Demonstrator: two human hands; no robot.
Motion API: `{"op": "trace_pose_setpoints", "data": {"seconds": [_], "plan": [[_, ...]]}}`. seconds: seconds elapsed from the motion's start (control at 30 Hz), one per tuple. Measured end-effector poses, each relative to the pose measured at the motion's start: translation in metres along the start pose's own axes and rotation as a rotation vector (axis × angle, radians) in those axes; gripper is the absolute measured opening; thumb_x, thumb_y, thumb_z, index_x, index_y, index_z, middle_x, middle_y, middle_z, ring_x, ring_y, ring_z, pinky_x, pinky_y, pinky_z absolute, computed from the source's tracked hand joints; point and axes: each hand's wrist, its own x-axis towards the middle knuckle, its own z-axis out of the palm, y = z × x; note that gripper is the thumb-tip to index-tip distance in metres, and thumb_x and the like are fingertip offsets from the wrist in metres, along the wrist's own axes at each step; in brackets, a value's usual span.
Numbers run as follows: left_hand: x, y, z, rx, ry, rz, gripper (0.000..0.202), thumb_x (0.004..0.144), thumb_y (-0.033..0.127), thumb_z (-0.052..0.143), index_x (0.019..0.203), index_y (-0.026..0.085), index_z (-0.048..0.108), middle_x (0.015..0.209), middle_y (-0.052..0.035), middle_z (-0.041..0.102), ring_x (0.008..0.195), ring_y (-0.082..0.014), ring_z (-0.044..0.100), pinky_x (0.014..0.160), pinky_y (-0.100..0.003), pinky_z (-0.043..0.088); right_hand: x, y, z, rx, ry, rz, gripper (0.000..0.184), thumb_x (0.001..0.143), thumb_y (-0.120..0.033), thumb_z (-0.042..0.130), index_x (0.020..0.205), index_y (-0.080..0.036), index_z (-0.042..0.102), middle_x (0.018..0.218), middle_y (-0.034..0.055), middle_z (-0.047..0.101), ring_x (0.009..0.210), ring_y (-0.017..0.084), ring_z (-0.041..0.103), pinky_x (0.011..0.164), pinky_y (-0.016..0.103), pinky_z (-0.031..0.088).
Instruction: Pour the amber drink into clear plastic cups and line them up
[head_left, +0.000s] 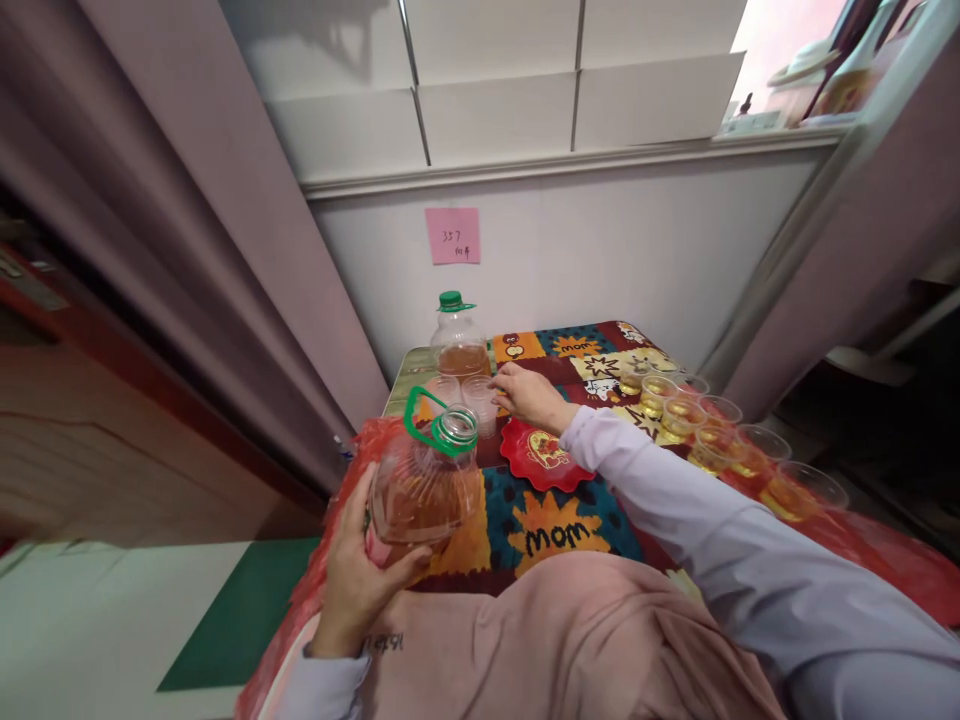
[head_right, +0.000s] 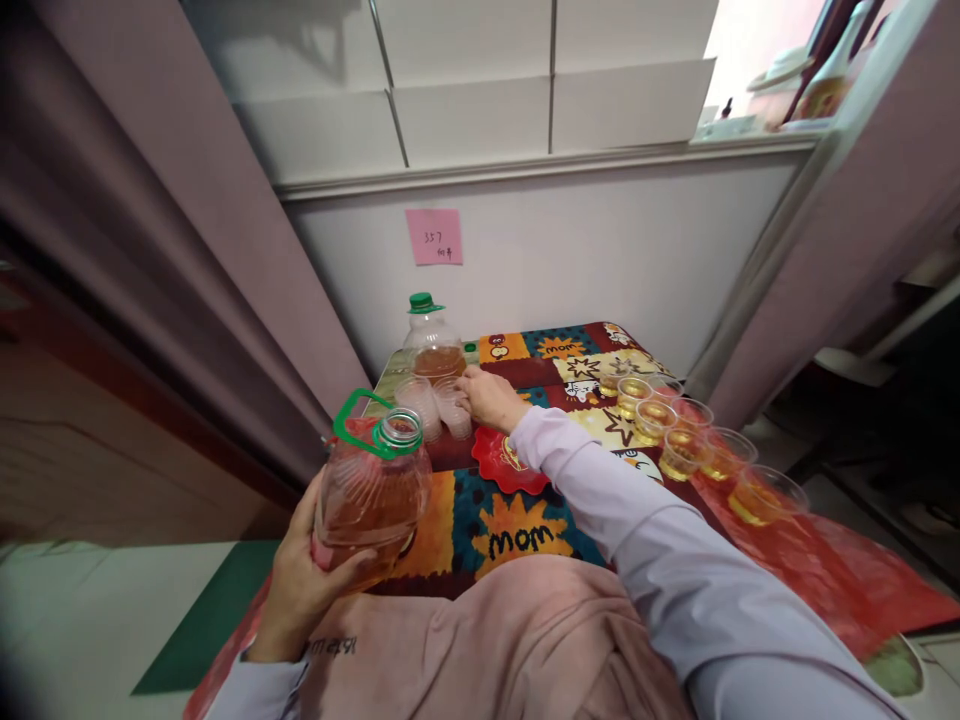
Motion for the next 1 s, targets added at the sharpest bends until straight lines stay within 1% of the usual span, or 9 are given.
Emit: {"op": "trace_pose_setpoints", "data": {"seconds": [0.1,0.2,0.3,0.43,0.53,0.67,0.8,0.9,1.0], "plan": [[0.000,0.001,-0.001,0.000,-0.033,-0.015,0.115,0.072,0.062,0.093,0.168,0.024,0.044,0.169,-0.0192,0.052,0.157,-0.0433,0.048,0.130,-0.062,0.035,0.016,-0.008,0.007,-0.023,-0.058,-0.022,0.030,0.109,-0.028,0.062,0.133,-0.018,0.077,0.138,0.0152,0.071,0.111,0.026,0.075,0.087,0.032,0.056],[0.001,0.000,-0.002,0.006,-0.045,-0.015,0.117,0.071,0.063,0.094,0.168,0.022,0.043,0.170,-0.0201,0.051,0.157,-0.0435,0.047,0.130,-0.062,0.034,0.023,-0.012,0.014,-0.046,-0.102,-0.036,0.029,0.111,-0.026,0.056,0.127,-0.019,0.080,0.132,0.0156,0.074,0.109,0.026,0.075,0.086,0.032,0.055],[0.001,-0.001,-0.002,0.006,-0.051,-0.015,0.118,0.071,0.064,0.093,0.168,0.022,0.043,0.170,-0.0205,0.050,0.158,-0.0436,0.047,0.130,-0.061,0.035,0.026,-0.014,0.017,-0.054,-0.107,-0.041,0.030,0.112,-0.025,0.053,0.124,-0.019,0.081,0.129,0.0153,0.076,0.110,0.026,0.076,0.086,0.031,0.054],[0.000,-0.003,-0.001,0.025,-0.041,0.011,0.117,0.071,0.063,0.094,0.168,0.023,0.043,0.171,-0.0194,0.050,0.158,-0.0438,0.047,0.130,-0.061,0.036,0.028,-0.013,0.019,-0.044,-0.079,-0.034,0.027,0.111,-0.024,0.057,0.116,-0.018,0.083,0.123,0.0159,0.079,0.109,0.026,0.075,0.085,0.030,0.053],[0.000,-0.004,-0.001,0.026,-0.034,0.032,0.117,0.071,0.063,0.094,0.169,0.024,0.043,0.170,-0.0192,0.050,0.157,-0.0441,0.048,0.129,-0.060,0.038,0.028,-0.011,0.021,-0.020,-0.045,-0.027,0.023,0.108,-0.024,0.061,0.113,-0.017,0.083,0.119,0.0164,0.080,0.104,0.026,0.075,0.084,0.031,0.053],[-0.001,-0.005,-0.002,0.013,-0.039,0.012,0.117,0.072,0.064,0.093,0.169,0.022,0.042,0.170,-0.0207,0.050,0.157,-0.0443,0.048,0.129,-0.062,0.037,0.028,-0.006,0.024,0.026,0.015,-0.012,0.015,0.103,-0.022,0.070,0.107,-0.015,0.084,0.115,0.0162,0.079,0.099,0.026,0.075,0.081,0.031,0.051],[0.000,-0.004,-0.002,0.016,-0.053,0.010,0.118,0.072,0.063,0.094,0.169,0.021,0.041,0.171,-0.0216,0.049,0.158,-0.0442,0.047,0.129,-0.063,0.036,0.026,-0.005,0.025,0.090,0.089,0.001,0.006,0.096,-0.021,0.081,0.099,-0.016,0.083,0.104,0.0116,0.079,0.090,0.022,0.072,0.077,0.029,0.049],[0.000,-0.003,-0.003,0.028,-0.055,0.018,0.116,0.073,0.062,0.093,0.169,0.022,0.041,0.171,-0.0209,0.049,0.158,-0.0431,0.047,0.130,-0.062,0.036,0.026,-0.007,0.020,0.138,0.170,0.006,0.007,0.099,-0.023,0.079,0.096,-0.017,0.081,0.100,0.0083,0.078,0.088,0.019,0.070,0.080,0.027,0.049],[0.000,-0.002,-0.002,0.031,-0.056,0.022,0.115,0.074,0.062,0.093,0.169,0.023,0.041,0.171,-0.0198,0.048,0.158,-0.0425,0.047,0.130,-0.061,0.036,0.020,-0.004,0.005,0.182,0.274,-0.002,0.013,0.105,-0.023,0.071,0.097,-0.018,0.079,0.102,0.0081,0.077,0.096,0.019,0.069,0.090,0.028,0.051]]}}
